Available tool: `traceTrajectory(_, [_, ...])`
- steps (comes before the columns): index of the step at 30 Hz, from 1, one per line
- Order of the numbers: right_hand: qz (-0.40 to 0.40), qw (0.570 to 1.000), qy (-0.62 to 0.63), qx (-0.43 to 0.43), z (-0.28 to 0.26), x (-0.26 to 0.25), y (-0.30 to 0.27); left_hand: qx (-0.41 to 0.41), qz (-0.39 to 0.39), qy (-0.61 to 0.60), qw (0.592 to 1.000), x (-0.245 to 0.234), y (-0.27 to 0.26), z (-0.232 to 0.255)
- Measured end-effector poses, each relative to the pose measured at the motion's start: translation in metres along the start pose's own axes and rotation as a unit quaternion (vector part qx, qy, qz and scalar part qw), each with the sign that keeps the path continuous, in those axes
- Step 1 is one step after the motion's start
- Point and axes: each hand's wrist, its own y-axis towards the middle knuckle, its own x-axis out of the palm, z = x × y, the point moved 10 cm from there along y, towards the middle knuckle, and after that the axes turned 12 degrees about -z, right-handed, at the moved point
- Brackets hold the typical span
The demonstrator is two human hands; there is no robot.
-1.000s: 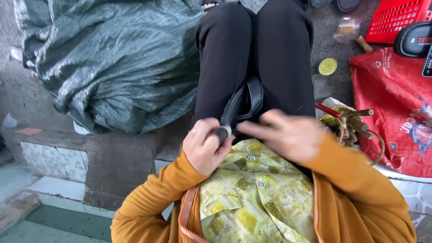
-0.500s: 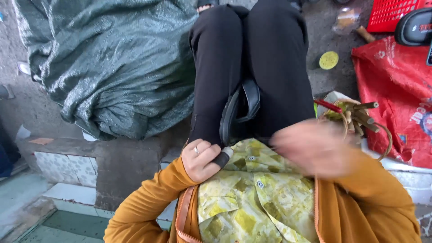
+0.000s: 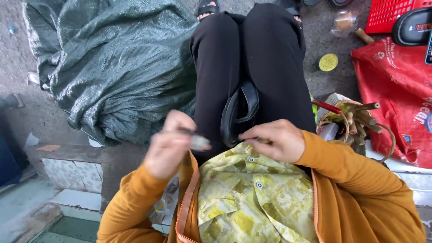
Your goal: Hand-stitching the sole of a black sandal to repair it using a needle and thread.
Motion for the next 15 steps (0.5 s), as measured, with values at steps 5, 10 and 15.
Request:
traceTrajectory(5, [0.016, 0.999, 0.025, 0.014, -0.020, -0.026, 0.016, -0.007, -0.045, 0.009, 0.999, 0.008, 0.010, -0.004])
traceTrajectory(10, [0.003, 0.999, 0.032, 0.002, -0.021, -0.015, 0.031, 0.084, -0.111, 0.509, 0.849, 0.037, 0.010, 0.009])
traceTrajectory(15, [-0.014, 0.999, 0.033, 0.001, -0.012, -0.003, 0.042, 0.072, -0.025, 0.552, 0.830, 0.014, 0.009, -0.001])
